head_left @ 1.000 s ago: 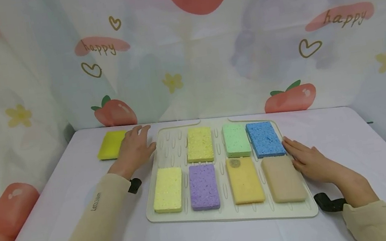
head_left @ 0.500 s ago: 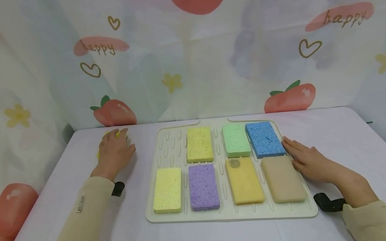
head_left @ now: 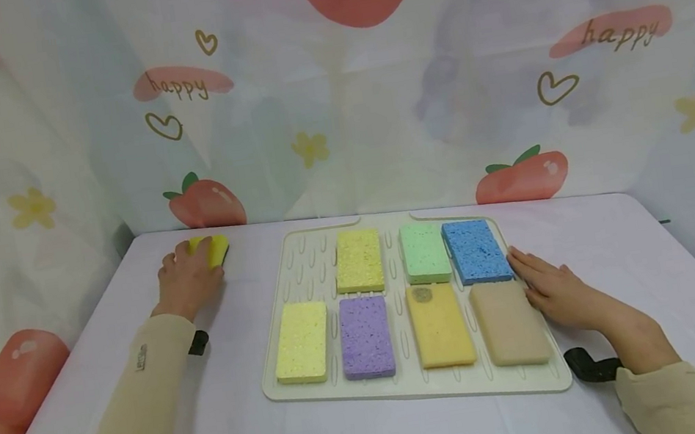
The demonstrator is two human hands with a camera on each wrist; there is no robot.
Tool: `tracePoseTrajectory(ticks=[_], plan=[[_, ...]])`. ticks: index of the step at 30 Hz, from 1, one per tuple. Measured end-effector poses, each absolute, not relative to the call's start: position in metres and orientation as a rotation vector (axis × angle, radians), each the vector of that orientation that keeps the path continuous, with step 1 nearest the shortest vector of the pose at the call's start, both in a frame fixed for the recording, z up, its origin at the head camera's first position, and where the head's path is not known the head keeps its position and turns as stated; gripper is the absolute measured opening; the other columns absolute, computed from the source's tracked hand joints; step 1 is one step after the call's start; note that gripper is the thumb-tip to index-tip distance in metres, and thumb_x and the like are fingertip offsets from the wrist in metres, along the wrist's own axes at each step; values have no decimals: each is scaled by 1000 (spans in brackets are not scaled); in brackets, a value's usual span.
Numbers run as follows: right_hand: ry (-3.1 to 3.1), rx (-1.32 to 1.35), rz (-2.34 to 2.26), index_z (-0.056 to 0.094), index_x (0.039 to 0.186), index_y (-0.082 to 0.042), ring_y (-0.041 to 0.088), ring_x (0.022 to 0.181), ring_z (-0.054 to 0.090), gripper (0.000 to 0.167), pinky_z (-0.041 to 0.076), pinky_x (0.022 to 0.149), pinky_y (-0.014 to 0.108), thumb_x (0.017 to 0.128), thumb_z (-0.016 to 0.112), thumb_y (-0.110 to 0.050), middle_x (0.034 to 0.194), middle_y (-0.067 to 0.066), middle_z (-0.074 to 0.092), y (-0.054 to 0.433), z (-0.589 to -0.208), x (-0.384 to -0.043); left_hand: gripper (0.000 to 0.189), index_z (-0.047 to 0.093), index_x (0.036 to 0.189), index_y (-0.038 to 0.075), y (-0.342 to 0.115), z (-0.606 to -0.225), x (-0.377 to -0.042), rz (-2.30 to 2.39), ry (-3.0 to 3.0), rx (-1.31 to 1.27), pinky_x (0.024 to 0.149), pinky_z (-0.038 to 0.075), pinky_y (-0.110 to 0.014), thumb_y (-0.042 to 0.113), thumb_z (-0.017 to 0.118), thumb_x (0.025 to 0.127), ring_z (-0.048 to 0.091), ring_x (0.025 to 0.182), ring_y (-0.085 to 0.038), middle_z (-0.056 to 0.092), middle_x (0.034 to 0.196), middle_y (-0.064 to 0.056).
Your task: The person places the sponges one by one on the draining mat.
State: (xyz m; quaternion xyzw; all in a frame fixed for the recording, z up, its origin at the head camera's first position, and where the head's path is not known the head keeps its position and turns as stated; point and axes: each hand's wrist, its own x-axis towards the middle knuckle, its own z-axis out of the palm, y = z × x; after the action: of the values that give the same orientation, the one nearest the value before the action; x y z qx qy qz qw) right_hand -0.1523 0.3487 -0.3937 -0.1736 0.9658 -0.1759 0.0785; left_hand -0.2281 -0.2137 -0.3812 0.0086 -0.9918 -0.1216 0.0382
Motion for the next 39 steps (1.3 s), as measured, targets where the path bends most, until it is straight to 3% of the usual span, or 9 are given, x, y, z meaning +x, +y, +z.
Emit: tracePoseTrajectory(ticks=[6, 17, 25, 39], plan=[[2898, -522, -516, 30, 151, 9, 56, 141, 27, 59, 16, 99, 85, 98, 51, -7, 158, 30, 25, 349, -394, -153, 54, 36, 148, 3, -215, -381, -229, -428, -3097, 65, 92, 47, -66, 20, 48, 99, 47, 109, -56, 30, 146, -40], [2899, -524, -513, 30, 151, 9, 55, 141, 27, 59, 17, 98, 86, 98, 51, -7, 158, 30, 25, 349, -394, -153, 53, 38, 148, 2, -214, -383, -229, -433, -3078, 63, 94, 48, -65, 18, 50, 99, 48, 110, -56, 30, 147, -39], [2891, -505, -509, 29, 152, 8, 55, 142, 25, 60, 15, 99, 86, 98, 51, -8, 159, 29, 24, 348, -394, -153, 49, 43, 145, 3, -212, -381, -229, -449, -3008, -10, 89, 49, -64, 17, 51, 98, 50, 108, -56, 34, 145, -38], [2881, -503, -520, 28, 152, 8, 56, 142, 24, 60, 15, 99, 86, 99, 51, -8, 159, 29, 23, 349, -393, -153, 51, 46, 145, 11, -185, -374, -231, -500, -2986, -68, 83, 52, -60, 27, 56, 97, 47, 112, -48, 37, 146, -30]])
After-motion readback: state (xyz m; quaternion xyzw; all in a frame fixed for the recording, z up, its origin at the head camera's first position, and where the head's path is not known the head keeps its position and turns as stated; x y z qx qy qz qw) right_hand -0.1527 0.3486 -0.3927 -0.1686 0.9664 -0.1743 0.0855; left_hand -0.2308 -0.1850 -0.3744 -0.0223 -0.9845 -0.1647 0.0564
